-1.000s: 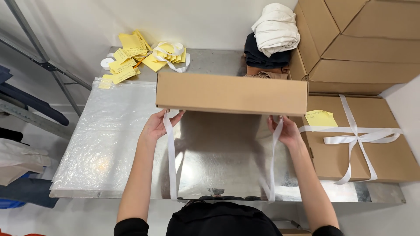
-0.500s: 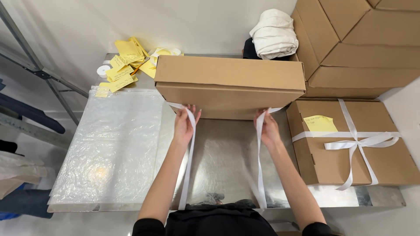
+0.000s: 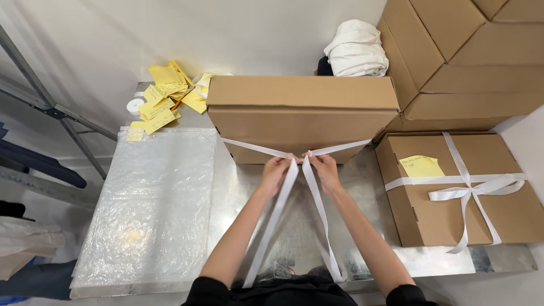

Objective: The person places a plastic-wrapped pair of jeans into a cardboard box, closes the box, and secures it by tying a white ribbon around it in a bow.

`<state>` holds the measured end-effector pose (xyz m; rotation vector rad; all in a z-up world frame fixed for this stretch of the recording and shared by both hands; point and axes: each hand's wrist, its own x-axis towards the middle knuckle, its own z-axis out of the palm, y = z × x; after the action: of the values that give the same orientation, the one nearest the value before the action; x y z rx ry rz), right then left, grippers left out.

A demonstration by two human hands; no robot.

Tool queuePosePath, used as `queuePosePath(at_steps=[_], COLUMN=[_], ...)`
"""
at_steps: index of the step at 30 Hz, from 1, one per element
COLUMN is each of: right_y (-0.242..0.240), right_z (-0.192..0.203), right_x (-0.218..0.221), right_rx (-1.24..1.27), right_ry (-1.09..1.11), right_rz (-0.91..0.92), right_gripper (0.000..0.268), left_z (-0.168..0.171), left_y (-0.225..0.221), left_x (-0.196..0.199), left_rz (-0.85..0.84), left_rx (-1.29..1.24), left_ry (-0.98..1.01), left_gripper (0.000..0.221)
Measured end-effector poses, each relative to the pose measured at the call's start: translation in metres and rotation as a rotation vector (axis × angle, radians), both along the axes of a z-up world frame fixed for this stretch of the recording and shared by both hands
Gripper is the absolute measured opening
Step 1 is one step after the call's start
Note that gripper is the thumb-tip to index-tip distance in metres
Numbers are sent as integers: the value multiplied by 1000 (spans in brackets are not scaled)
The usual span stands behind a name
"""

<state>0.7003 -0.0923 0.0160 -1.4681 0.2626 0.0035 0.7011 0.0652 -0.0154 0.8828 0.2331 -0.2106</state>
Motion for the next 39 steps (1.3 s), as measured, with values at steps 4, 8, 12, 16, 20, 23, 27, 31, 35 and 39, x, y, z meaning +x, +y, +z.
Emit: queuePosePath(at_steps=[4,8,12,16,20,23,27,31,35,39], right_y=[2,3,10,15,8,-1,-1,8,7,-5], right_z=[34,40,46,51,30,7,-1,43,64,80], right_x=[2,2,-6,-16,-14,-14,-11,-22,-34,-49], right_rx=[-70,-114,-42,0,-5,-11,37,19,-106,-275], right_ry=[-36,-4,44,57,45,48,65,66,89,100], right_rz=[49,46,15,-6,-12,-9,-20,-30,16,98], right_gripper=[31,31,33,36,31,27,28,25,40,46], left_z=[0,1,2,12,-1,9,0,-2,38,51], left_y=[-11,-13,-8,3,4,4,3,0,-3,-11], left_x=[19,25,22,15,19,11,16,22,5,-4], left_rz=[-31,-121,-252,-370,-443,-486,-494,-425,-251,-167], left_rx=[-44,41,-60,-97,-188,-188,-199,-136,117,194], left_ry=[17,30,66,116,175,204,234,143,30,25], left_gripper=[20,27,26,24,22,20,20,24,25,29])
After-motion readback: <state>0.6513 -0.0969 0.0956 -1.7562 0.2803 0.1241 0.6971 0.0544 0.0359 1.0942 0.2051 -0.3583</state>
